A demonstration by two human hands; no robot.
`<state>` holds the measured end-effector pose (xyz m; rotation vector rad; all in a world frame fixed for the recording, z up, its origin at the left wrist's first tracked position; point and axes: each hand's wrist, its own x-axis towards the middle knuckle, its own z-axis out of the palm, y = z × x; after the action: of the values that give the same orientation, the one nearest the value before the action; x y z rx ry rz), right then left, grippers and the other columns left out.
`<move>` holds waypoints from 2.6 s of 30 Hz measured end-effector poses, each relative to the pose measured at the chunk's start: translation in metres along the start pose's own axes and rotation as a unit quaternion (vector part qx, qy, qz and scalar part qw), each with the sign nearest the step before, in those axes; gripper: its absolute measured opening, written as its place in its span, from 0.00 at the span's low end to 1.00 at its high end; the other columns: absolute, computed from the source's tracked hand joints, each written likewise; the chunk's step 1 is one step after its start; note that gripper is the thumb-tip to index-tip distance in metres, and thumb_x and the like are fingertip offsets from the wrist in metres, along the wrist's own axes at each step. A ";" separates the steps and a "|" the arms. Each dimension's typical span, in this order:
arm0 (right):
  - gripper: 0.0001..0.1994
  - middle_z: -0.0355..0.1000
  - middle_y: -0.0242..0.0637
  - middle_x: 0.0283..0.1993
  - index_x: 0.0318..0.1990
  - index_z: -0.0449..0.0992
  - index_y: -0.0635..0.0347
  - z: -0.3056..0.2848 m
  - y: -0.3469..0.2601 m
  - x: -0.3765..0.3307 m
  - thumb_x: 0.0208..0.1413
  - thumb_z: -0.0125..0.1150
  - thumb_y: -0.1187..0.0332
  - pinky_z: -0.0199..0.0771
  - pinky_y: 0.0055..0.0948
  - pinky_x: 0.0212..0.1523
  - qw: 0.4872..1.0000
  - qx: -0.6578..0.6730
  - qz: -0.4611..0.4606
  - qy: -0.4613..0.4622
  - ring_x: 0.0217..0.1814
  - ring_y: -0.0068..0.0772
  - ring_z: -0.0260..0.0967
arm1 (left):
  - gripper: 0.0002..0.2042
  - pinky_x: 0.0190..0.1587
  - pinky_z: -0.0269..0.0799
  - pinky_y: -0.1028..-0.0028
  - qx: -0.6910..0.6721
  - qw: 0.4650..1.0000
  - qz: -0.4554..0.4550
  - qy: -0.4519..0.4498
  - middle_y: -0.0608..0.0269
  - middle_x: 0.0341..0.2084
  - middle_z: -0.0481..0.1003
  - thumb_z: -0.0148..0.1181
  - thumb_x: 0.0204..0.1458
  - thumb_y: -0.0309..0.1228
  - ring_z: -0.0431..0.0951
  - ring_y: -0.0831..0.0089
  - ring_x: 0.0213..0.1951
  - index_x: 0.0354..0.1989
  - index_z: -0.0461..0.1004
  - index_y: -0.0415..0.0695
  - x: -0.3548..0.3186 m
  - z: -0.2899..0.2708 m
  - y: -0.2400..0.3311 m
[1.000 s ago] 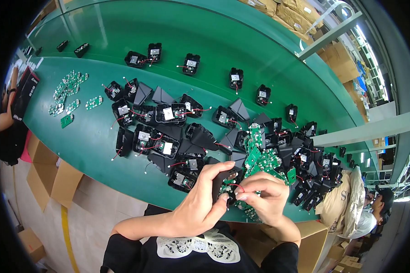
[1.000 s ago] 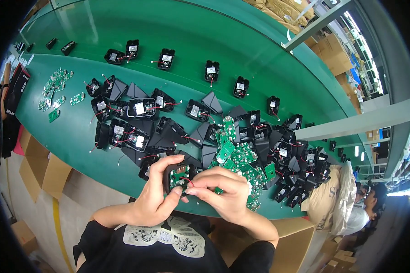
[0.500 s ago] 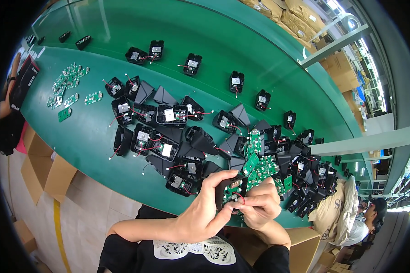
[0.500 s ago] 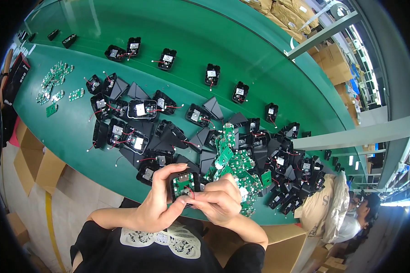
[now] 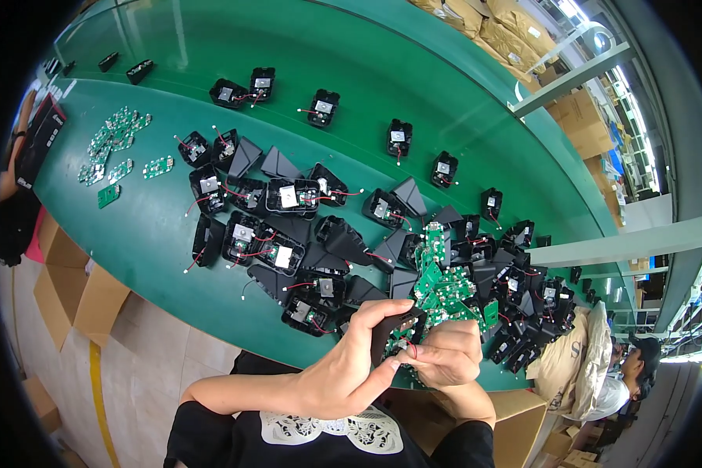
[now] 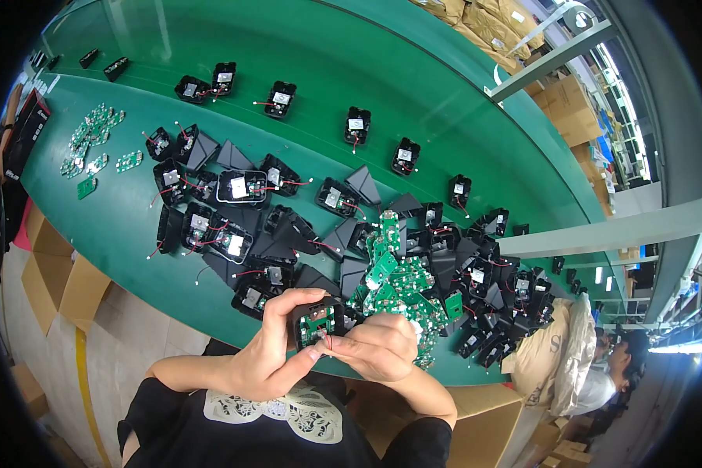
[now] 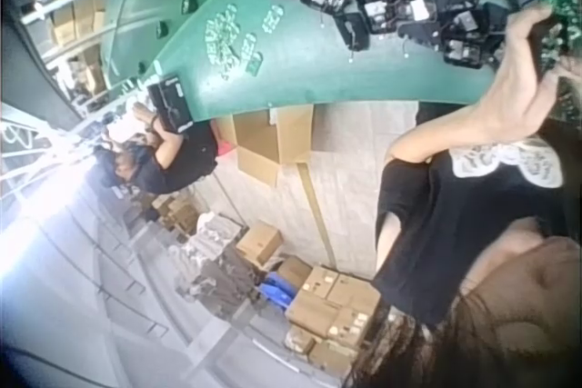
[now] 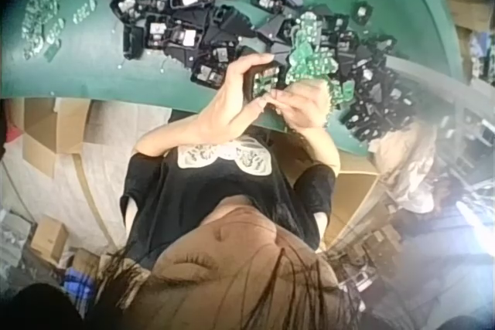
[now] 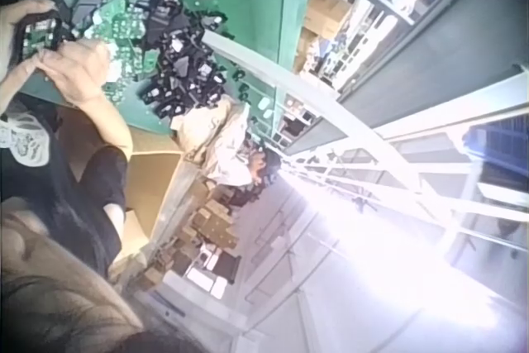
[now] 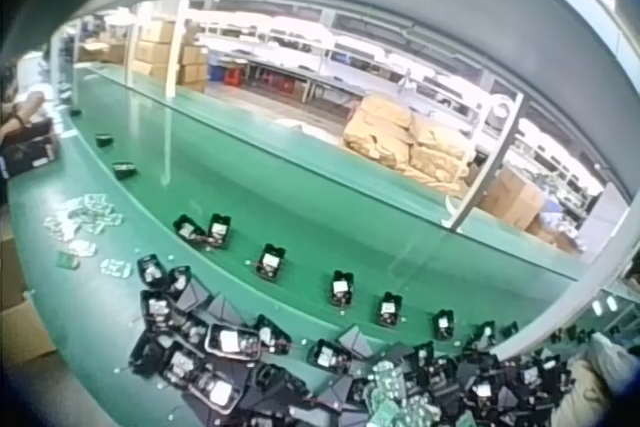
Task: The person assembles electronic circuit boards into black plastic housings by hand, creating assembled components.
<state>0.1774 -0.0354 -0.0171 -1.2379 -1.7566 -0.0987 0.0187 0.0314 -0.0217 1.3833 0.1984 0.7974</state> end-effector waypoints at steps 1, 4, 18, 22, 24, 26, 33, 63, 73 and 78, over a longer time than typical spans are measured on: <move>0.15 0.66 0.25 0.26 0.27 0.76 0.52 -0.001 0.000 0.000 0.27 0.75 0.69 0.61 0.20 0.22 1.000 -0.012 -0.002 -0.008 0.24 0.22 0.62 | 0.29 0.55 0.55 0.63 0.006 1.000 0.009 0.002 0.42 0.50 0.53 0.46 0.45 0.15 0.58 0.55 0.53 0.56 0.43 0.33 0.000 0.000 -0.001; 0.16 0.66 0.25 0.27 0.29 0.76 0.52 -0.001 -0.001 -0.002 0.28 0.75 0.69 0.62 0.19 0.22 1.000 -0.025 -0.004 -0.010 0.25 0.22 0.63 | 0.29 0.54 0.55 0.63 0.030 0.999 0.040 0.011 0.42 0.50 0.54 0.47 0.45 0.15 0.58 0.54 0.53 0.56 0.43 0.34 0.000 0.003 -0.005; 0.17 0.64 0.26 0.28 0.32 0.75 0.51 -0.003 -0.002 -0.003 0.30 0.74 0.68 0.63 0.19 0.22 0.998 -0.054 -0.041 -0.016 0.26 0.23 0.63 | 0.29 0.55 0.55 0.63 0.034 0.998 0.048 0.001 0.41 0.51 0.53 0.48 0.42 0.13 0.58 0.53 0.53 0.55 0.46 0.34 0.000 0.004 -0.004; 0.16 0.66 0.25 0.25 0.28 0.75 0.53 0.003 -0.005 0.002 0.28 0.75 0.68 0.60 0.22 0.24 0.998 0.036 0.044 0.006 0.25 0.24 0.62 | 0.29 0.53 0.57 0.62 0.002 0.997 0.075 0.019 0.41 0.50 0.55 0.49 0.42 0.14 0.59 0.52 0.53 0.55 0.46 0.34 -0.002 0.006 -0.011; 0.14 0.67 0.26 0.25 0.26 0.74 0.55 0.005 -0.004 0.005 0.30 0.74 0.69 0.59 0.23 0.25 0.988 0.121 0.089 0.025 0.24 0.24 0.61 | 0.29 0.53 0.58 0.62 0.016 0.995 0.095 0.021 0.41 0.50 0.55 0.49 0.42 0.14 0.59 0.52 0.52 0.54 0.47 0.35 -0.002 0.005 -0.011; 0.12 0.66 0.28 0.25 0.25 0.74 0.57 0.006 -0.006 0.005 0.32 0.73 0.69 0.59 0.23 0.26 0.983 0.151 0.100 0.032 0.24 0.24 0.61 | 0.29 0.52 0.59 0.62 0.061 0.990 0.130 0.012 0.41 0.49 0.56 0.49 0.41 0.13 0.61 0.52 0.50 0.54 0.48 0.36 0.000 0.004 -0.010; 0.12 0.67 0.32 0.25 0.24 0.72 0.60 0.006 -0.003 0.004 0.34 0.72 0.70 0.60 0.25 0.27 0.917 0.309 0.251 -0.003 0.25 0.26 0.62 | 0.29 0.51 0.61 0.62 0.118 0.983 0.139 0.010 0.42 0.48 0.58 0.50 0.40 0.13 0.63 0.54 0.49 0.53 0.50 0.38 -0.001 0.002 -0.013; 0.11 0.66 0.25 0.24 0.24 0.73 0.51 -0.005 -0.013 0.003 0.35 0.71 0.63 0.53 0.24 0.30 0.998 0.006 0.068 0.002 0.25 0.25 0.58 | 0.28 0.47 0.64 0.63 0.063 0.993 0.086 0.045 0.40 0.46 0.58 0.50 0.45 0.15 0.67 0.58 0.46 0.53 0.45 0.42 0.000 0.014 -0.006; 0.11 0.65 0.27 0.23 0.24 0.72 0.54 0.005 -0.017 -0.002 0.35 0.71 0.65 0.53 0.24 0.29 0.989 0.053 0.122 0.062 0.25 0.26 0.58 | 0.25 0.45 0.72 0.60 0.095 0.975 0.180 0.085 0.40 0.46 0.56 0.50 0.44 0.13 0.66 0.50 0.48 0.48 0.47 0.45 0.002 0.023 -0.020; 0.13 0.65 0.29 0.23 0.23 0.69 0.56 0.009 -0.015 -0.001 0.42 0.68 0.62 0.54 0.24 0.28 0.987 0.067 0.132 0.064 0.24 0.25 0.57 | 0.24 0.44 0.73 0.58 0.130 0.964 0.216 0.089 0.41 0.45 0.56 0.49 0.43 0.13 0.65 0.47 0.49 0.47 0.48 0.46 0.008 0.022 -0.026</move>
<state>0.1602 -0.0388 -0.0160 -1.3226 -1.4526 0.0918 0.0466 0.0197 -0.0381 1.6281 0.1453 1.2990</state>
